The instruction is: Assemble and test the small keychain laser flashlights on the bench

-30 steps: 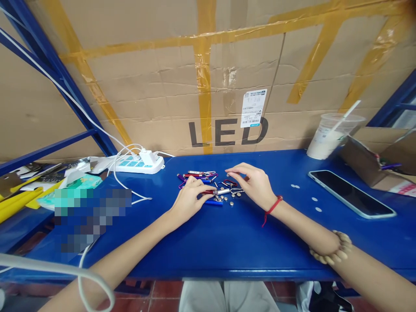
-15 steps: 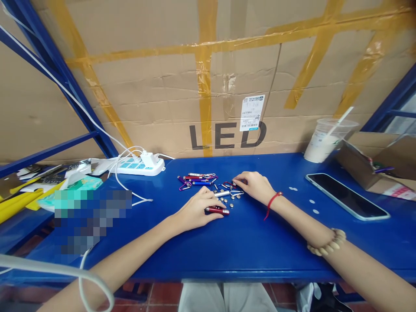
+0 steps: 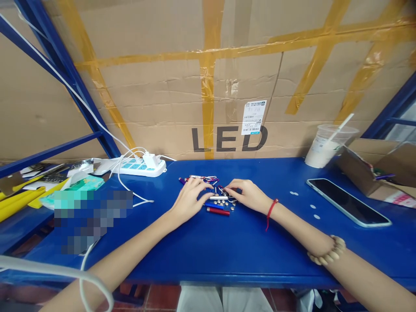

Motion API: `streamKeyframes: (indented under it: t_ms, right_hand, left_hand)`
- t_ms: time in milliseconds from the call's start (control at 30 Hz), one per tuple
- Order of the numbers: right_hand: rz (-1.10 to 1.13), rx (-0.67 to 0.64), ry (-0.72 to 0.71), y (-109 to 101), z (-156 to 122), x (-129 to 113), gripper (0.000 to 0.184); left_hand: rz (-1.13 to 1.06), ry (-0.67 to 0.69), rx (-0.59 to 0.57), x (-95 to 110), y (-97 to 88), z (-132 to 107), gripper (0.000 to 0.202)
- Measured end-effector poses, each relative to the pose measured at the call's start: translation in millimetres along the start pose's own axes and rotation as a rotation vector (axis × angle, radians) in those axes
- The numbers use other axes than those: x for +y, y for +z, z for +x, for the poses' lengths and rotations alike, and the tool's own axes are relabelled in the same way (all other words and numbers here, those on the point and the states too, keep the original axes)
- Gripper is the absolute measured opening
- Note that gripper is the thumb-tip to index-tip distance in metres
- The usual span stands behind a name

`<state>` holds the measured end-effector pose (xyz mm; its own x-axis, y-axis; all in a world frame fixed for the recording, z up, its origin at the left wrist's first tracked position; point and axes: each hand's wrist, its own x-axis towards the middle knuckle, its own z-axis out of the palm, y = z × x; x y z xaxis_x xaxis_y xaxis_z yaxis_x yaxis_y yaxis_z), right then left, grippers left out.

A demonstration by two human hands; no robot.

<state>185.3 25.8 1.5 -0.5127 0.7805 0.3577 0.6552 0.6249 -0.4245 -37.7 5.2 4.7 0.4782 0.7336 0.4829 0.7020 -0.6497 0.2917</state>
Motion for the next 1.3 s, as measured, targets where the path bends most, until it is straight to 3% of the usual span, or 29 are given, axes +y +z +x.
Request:
streamKeyframes:
  t_ms: [100, 233, 433, 633, 800, 1000, 1300]
  right_hand:
    - [-0.055, 0.097, 0.066, -2.5, -0.2, -2.9, 0.026]
    - [-0.108, 0.157, 0.108, -5.1, -1.1, -6.5, 0.028]
    - [-0.112, -0.03, -0.099, 0.5, -1.6, -6.9, 0.034]
    - [-0.07, -0.091, -0.154, 1.0, -1.5, -9.3, 0.032]
    - [-0.076, -0.056, -0.161, 0.6, -1.1, -12.3, 0.029]
    - [-0.058, 0.099, -0.057, 0.5, -1.0, -14.8, 0.026]
    - [0.212, 0.186, -0.023, 7.0, -2.7, -31.1, 0.034]
  left_hand:
    - [0.157, -0.038, 0.038, -13.4, -3.0, 1.9, 0.024]
    - [0.304, -0.077, -0.043, -24.9, -1.3, 1.7, 0.024]
    - [0.323, -0.093, -0.089, -27.0, 3.5, 1.4, 0.023]
    - [0.298, -0.118, -0.096, -27.1, 5.4, 1.9, 0.019]
    - [0.296, -0.153, -0.069, -23.4, 3.2, 2.4, 0.016]
    - [0.199, -0.178, 0.065, -13.8, -4.4, 2.9, 0.017]
    - [0.102, -0.091, 0.12, 5.0, -3.8, -0.7, 0.018]
